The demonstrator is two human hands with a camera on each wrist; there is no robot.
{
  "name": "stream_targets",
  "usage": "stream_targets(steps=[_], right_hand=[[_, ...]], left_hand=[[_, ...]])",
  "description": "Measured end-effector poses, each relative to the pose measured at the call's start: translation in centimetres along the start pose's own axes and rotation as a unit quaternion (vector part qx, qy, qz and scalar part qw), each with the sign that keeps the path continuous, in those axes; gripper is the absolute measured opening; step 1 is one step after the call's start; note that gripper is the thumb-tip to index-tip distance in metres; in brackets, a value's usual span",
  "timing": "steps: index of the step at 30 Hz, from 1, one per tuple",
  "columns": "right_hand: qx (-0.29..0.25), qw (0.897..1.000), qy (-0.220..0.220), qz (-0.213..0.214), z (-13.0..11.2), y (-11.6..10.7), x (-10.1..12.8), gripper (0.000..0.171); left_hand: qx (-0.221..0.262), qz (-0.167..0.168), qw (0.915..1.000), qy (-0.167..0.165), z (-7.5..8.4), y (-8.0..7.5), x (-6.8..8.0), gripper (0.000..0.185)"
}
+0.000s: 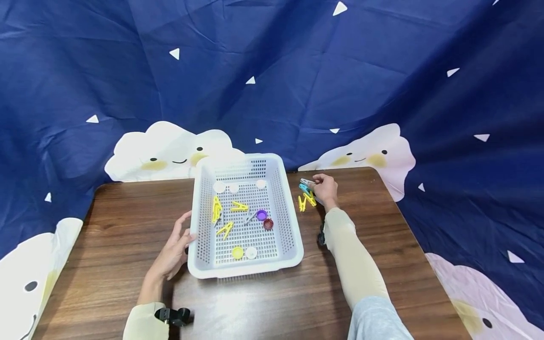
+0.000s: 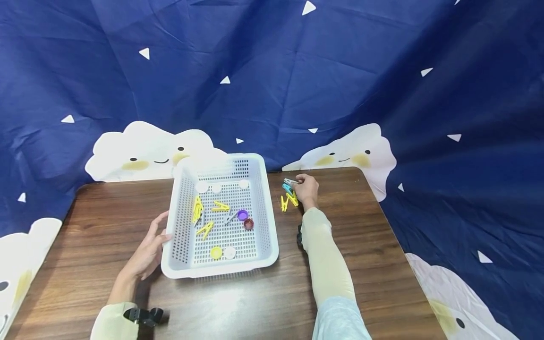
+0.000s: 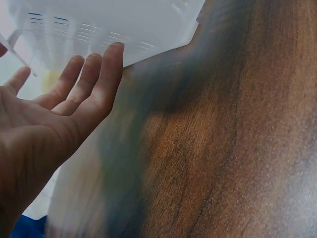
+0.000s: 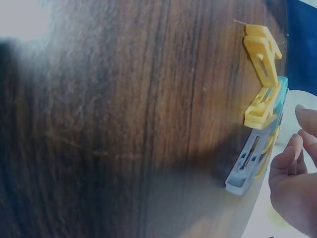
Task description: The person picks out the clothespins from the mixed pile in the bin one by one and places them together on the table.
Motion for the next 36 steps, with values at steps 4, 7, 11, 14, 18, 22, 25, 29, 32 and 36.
stream_targets(steps=[4, 7, 11, 14, 18, 22, 25, 29, 32, 36], right_hand=[[-0.008, 1.000, 0.002, 0.003, -0.5, -0.3, 0.2, 0.035], [-0.016, 1.000, -0.001, 0.011, -1.1, -0.5, 0.3, 0.035], [-0.022, 0.999, -0.013, 0.030, -1.9, -0.8, 0.5, 0.035], [-0.027, 0.999, -0.026, 0.036, -2.6, -0.8, 0.6, 0.034], [-0.040, 0.997, -0.043, 0.044, -3.6, -0.7, 0.6, 0.034], [-0.050, 0.996, -0.052, 0.055, -4.5, -0.8, 0.7, 0.033], [-0.049, 0.995, -0.065, 0.063, -5.2, -0.9, 0.7, 0.033], [-0.055, 0.993, -0.086, 0.066, -6.4, -1.1, 0.6, 0.031], [-0.074, 0.991, -0.093, 0.065, -7.2, -1.4, 0.6, 0.033], [-0.087, 0.989, -0.100, 0.066, -8.1, -1.7, 0.5, 0.034]], left_hand=[[-0.007, -0.001, 1.0000, -0.003, 0.0, 0.0, -0.1, 0.066], [-0.010, 0.003, 0.9999, 0.003, 0.1, 0.0, -0.2, 0.065], [-0.012, 0.004, 0.9999, 0.007, 0.2, 0.0, -0.2, 0.065], [-0.013, 0.003, 0.9999, 0.003, 0.1, 0.0, -0.1, 0.065], [-0.014, 0.003, 0.9999, 0.003, -0.1, -0.1, 0.0, 0.066], [-0.015, -0.004, 0.9999, 0.005, -0.1, -0.1, 0.0, 0.066], [-0.015, -0.008, 0.9998, 0.005, 0.0, -0.1, 0.1, 0.066], [-0.016, -0.007, 0.9999, 0.003, 0.1, 0.0, 0.2, 0.065], [-0.016, -0.007, 0.9998, 0.005, 0.2, 0.0, 0.2, 0.065], [-0.019, -0.008, 0.9998, 0.004, 0.2, 0.1, 0.2, 0.065]])
Point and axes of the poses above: each hand's wrist, its own x-axis away from the middle knuckle, its own y-axis out of the palm, z = x × y, the point moved 2 cm from there along -x, towards the middle knuckle, and after that the axes turned 12 degrees about -y, right-handed, at the moved point
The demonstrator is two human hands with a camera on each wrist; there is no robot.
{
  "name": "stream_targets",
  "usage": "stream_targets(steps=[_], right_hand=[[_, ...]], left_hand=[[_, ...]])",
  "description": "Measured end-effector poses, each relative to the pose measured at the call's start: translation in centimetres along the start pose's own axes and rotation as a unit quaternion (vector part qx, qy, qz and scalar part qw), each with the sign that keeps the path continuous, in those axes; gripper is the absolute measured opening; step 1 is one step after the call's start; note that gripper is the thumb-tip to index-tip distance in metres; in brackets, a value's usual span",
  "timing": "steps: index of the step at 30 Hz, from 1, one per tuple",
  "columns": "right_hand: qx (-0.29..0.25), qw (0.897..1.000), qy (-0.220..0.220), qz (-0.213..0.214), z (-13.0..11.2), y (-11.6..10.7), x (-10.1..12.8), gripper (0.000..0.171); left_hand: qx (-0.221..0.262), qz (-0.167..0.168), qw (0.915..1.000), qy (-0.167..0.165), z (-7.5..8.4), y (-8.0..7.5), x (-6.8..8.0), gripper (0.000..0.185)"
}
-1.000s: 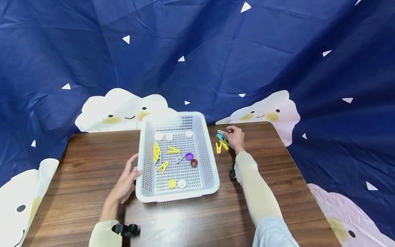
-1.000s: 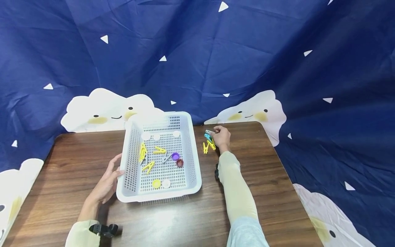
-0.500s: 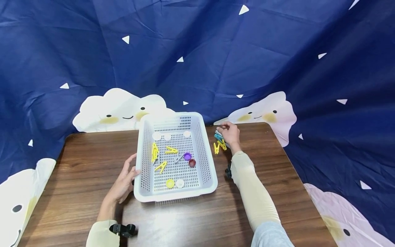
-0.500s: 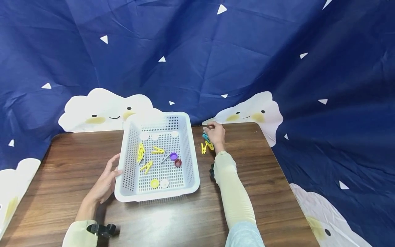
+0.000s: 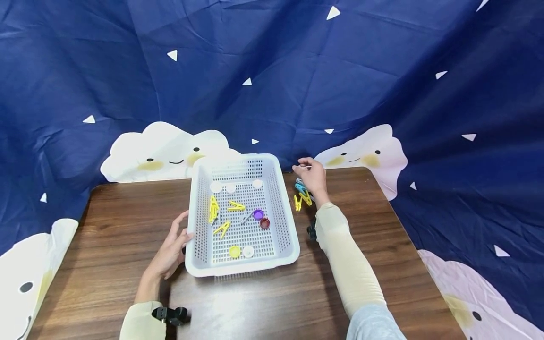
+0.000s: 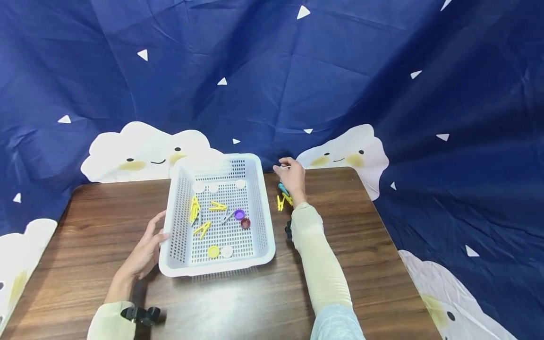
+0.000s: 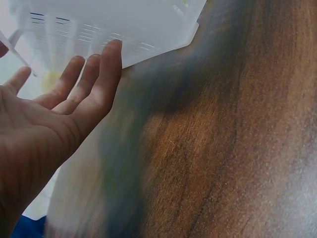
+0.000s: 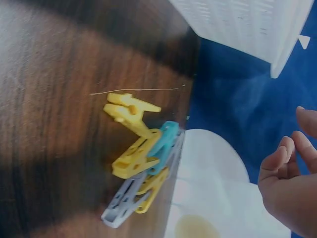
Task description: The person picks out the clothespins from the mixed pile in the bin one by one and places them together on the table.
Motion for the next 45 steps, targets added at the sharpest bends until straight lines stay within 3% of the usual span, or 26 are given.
stream_targets(steps=[18, 35, 45], right_hand=[[-0.012, 0.999, -0.035, 0.007, -2.7, 0.2, -0.2, 0.034], [-0.036, 0.998, -0.047, -0.002, -5.5, 0.4, -0.6, 0.035], [-0.024, 0.999, -0.044, -0.006, -6.3, 0.7, -0.6, 0.033]], left_hand=[[-0.006, 0.008, 0.9999, -0.004, -0.1, -0.1, -0.1, 0.064], [-0.001, 0.006, 1.0000, -0.002, -0.2, 0.0, 0.0, 0.063], [-0.004, 0.005, 1.0000, -0.001, -0.1, 0.1, 0.0, 0.063]])
Point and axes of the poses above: each hand's wrist, its own x-axis away from the middle knuckle, its own y-axis out of the palm, z = x × y, the point moved 2 cm from there along -x, towards the middle knuckle, and after that the axes turned 12 degrees about -y, right-handed, at the moved point
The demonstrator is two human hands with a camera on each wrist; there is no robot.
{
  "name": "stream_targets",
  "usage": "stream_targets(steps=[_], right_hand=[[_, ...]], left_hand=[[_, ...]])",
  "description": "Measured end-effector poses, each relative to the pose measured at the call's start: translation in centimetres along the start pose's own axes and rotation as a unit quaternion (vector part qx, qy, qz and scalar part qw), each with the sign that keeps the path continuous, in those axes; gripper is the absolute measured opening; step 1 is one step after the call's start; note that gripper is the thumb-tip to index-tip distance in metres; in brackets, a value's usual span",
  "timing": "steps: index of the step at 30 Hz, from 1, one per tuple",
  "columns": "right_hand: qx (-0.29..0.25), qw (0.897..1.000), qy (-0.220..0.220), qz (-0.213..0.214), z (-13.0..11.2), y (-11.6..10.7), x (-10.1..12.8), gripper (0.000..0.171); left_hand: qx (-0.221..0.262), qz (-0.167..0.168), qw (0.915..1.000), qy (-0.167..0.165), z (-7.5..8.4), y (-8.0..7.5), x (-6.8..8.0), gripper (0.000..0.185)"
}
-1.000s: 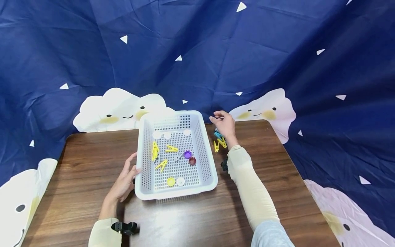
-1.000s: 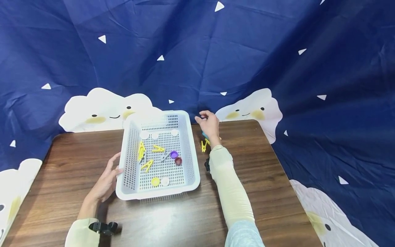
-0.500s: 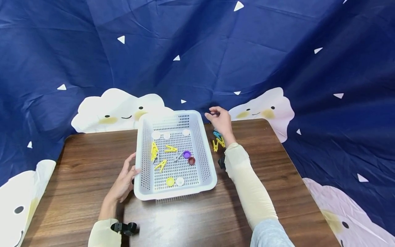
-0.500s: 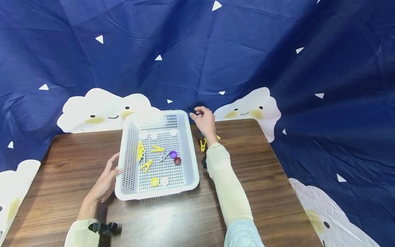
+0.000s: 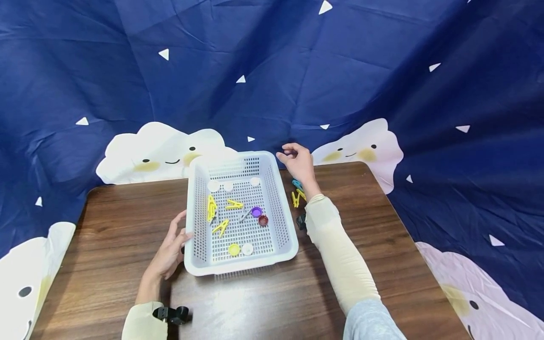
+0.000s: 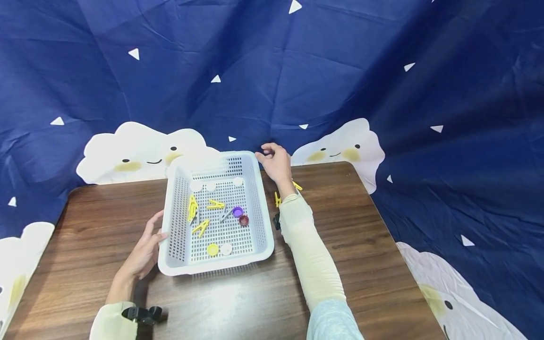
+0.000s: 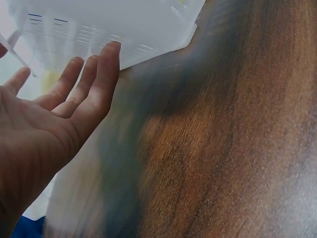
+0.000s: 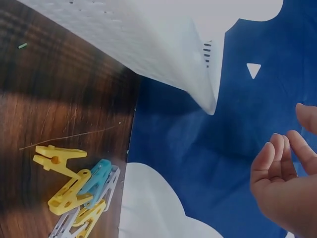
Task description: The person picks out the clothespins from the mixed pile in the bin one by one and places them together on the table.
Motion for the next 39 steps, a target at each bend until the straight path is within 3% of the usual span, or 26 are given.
stream_targets(steps=[22, 39], right_hand=[[-0.057, 0.998, 0.000, -0.001, -1.3, 2.8, 0.3, 0.028], [-0.093, 0.994, -0.005, -0.054, -0.5, 6.2, 2.3, 0.030]], left_hand=[[0.000, -0.007, 0.9999, 0.013, 0.0, -0.4, -0.3, 0.063], [-0.002, -0.007, 0.9998, 0.020, -0.1, -0.3, -0.2, 0.063]])
Point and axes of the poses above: each hand's wrist, its own x-axis away from the middle knuckle, its own y-axis out of the palm, z = x × y, the point moved 2 cm from there along -x, towards the middle knuckle, and after that the axes turned 12 degrees about -y, right-handed, at the moved point
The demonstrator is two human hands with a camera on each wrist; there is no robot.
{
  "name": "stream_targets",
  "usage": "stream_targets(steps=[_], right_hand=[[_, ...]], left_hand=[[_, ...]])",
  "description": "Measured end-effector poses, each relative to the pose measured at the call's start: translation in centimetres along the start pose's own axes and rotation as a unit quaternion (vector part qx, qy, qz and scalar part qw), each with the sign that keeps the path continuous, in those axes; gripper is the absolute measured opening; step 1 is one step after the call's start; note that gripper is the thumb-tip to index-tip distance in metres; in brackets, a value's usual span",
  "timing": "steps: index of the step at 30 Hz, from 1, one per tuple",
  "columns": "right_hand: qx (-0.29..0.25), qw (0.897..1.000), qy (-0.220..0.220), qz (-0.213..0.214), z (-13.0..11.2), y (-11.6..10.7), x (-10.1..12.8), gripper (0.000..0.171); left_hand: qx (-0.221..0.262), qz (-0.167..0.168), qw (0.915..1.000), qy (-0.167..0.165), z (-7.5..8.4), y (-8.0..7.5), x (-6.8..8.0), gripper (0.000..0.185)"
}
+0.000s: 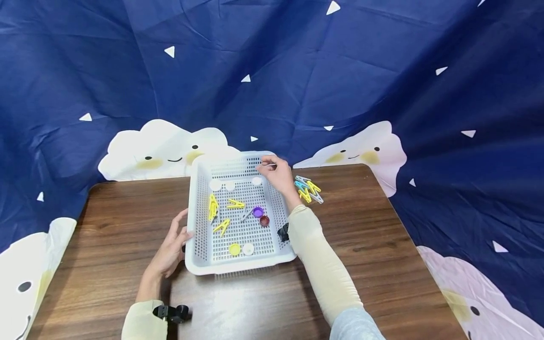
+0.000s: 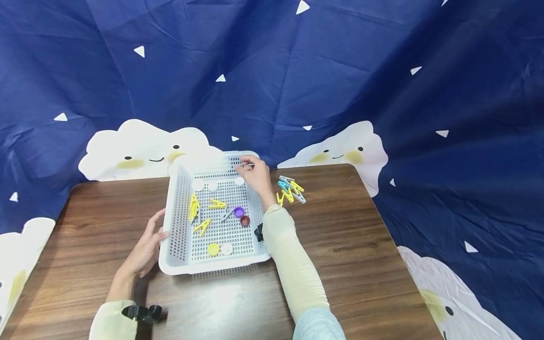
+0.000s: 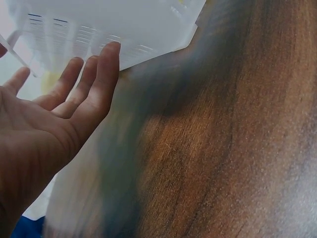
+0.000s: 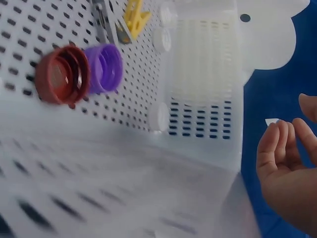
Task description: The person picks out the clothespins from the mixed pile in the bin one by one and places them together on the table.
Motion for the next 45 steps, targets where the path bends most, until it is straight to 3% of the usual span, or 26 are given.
stream_targets(steps=[5, 20, 31, 45], right_hand=[[-0.022, 1.000, 0.015, -0.012, 0.3, 1.3, 0.7, 0.033], [-0.043, 0.990, 0.039, -0.128, 1.3, 4.6, 1.8, 0.039], [-0.017, 0.979, 0.074, -0.190, 2.5, 7.6, 2.8, 0.044], [-0.017, 0.975, 0.109, -0.193, 4.6, 9.0, 3.4, 0.041]], left_hand=[[0.002, -0.003, 1.0000, 0.000, -0.1, 0.0, 0.0, 0.062], [-0.003, 0.009, 0.9999, -0.003, 0.0, -0.1, 0.0, 0.063], [0.003, 0.006, 1.0000, -0.001, -0.1, 0.0, -0.1, 0.063], [0.003, 0.004, 1.0000, -0.005, -0.1, 0.0, 0.0, 0.063]])
Point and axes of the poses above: each hand's wrist, its own x-axis away from the middle knuckle, its own y-axis out of the palm, z = x × y, the point moved 2 cm from there along -x, towards the middle knuckle, and after that the axes turned 12 degrees about -y, right-handed, at the moved point
